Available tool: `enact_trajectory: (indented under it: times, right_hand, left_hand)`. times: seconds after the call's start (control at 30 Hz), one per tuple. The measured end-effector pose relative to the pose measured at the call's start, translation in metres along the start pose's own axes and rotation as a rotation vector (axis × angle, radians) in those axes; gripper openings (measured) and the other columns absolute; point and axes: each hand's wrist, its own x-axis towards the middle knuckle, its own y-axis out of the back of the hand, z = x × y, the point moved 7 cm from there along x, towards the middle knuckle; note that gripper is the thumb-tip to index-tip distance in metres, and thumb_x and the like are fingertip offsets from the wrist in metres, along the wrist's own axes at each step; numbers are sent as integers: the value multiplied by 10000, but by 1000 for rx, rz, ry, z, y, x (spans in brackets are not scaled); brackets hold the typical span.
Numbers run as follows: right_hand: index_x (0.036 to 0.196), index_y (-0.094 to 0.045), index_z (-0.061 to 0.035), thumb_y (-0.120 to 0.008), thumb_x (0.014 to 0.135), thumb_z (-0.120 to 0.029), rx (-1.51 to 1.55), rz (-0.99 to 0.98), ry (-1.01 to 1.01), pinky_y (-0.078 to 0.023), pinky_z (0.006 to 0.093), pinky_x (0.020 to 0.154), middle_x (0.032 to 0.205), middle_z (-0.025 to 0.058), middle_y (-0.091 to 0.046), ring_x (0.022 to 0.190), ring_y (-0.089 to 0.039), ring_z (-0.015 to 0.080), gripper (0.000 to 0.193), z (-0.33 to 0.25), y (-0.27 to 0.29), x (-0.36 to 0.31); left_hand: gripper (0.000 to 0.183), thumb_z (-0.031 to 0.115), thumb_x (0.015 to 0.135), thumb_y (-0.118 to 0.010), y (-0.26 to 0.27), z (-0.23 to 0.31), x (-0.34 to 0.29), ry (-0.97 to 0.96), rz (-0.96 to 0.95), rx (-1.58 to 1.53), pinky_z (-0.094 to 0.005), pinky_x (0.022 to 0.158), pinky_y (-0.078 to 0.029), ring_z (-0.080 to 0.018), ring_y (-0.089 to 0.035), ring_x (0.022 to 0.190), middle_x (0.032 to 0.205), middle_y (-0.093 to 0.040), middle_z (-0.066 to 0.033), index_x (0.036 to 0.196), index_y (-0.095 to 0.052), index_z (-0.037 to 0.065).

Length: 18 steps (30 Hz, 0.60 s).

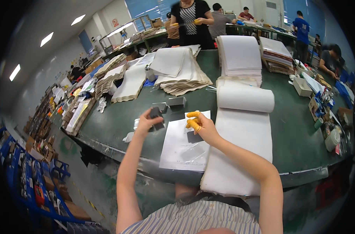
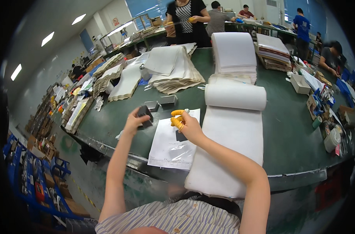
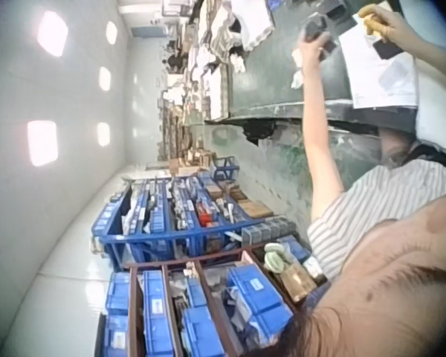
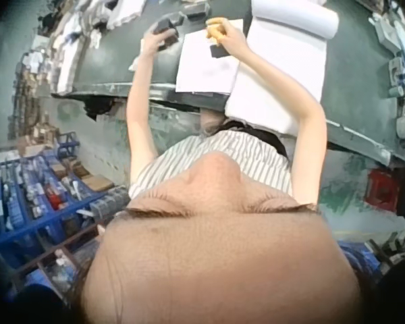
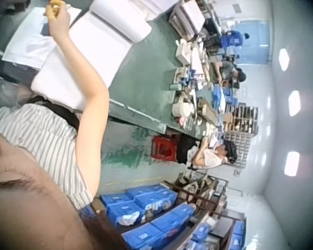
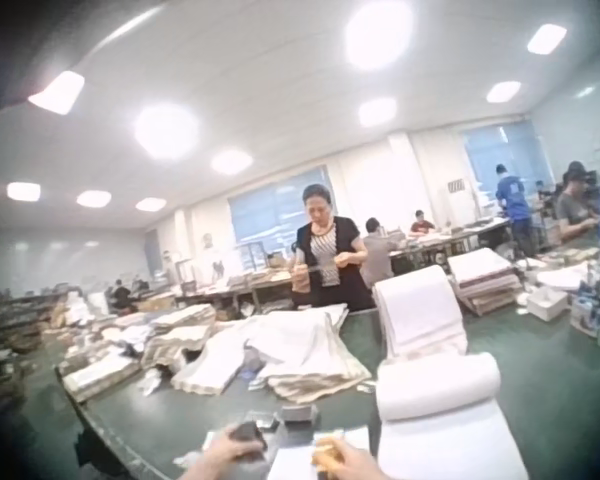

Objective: The person repeatedly picks up small black rectangular objects and places them into clear plastic sleeves. They handle the items one at a time, aligning them before insertion, and set the packaged units aside on the table.

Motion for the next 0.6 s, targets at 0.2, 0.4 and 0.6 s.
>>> enact_trajectory:
  times: [0.2,0.4,0.6]
  right_hand:
    - [1369,-387,8,-791,772,-361,-258,-305,7,-483,293,796,1255,169,-488,843,-562,194,810,12,-52,1]
    - [1400,-377,-14,-834,721,-365,-241,-428,55,-490,297,818,1267,162,-435,902,-546,204,890,22,-74,4]
    - [1426,-392,-85,-858,695,-321,-192,-457,24,-496,248,732,1246,116,-431,839,-520,145,898,30,-81,13]
  left_hand:
    - [758,-15,654,-833,-46,-60,-64,-23,-9,-165,-292,919,-491,-137,-590,1057,1198,-601,-82,1321,-473,-47]
    - [763,11,647,-855,-55,-57,-69,-60,-7,-129,-287,932,-490,-139,-577,1086,1202,-586,-78,1312,-482,-30]
    - [775,54,633,-863,-55,-57,-79,-75,26,-101,-302,936,-480,-149,-584,1073,1203,-583,-65,1309,-486,33]
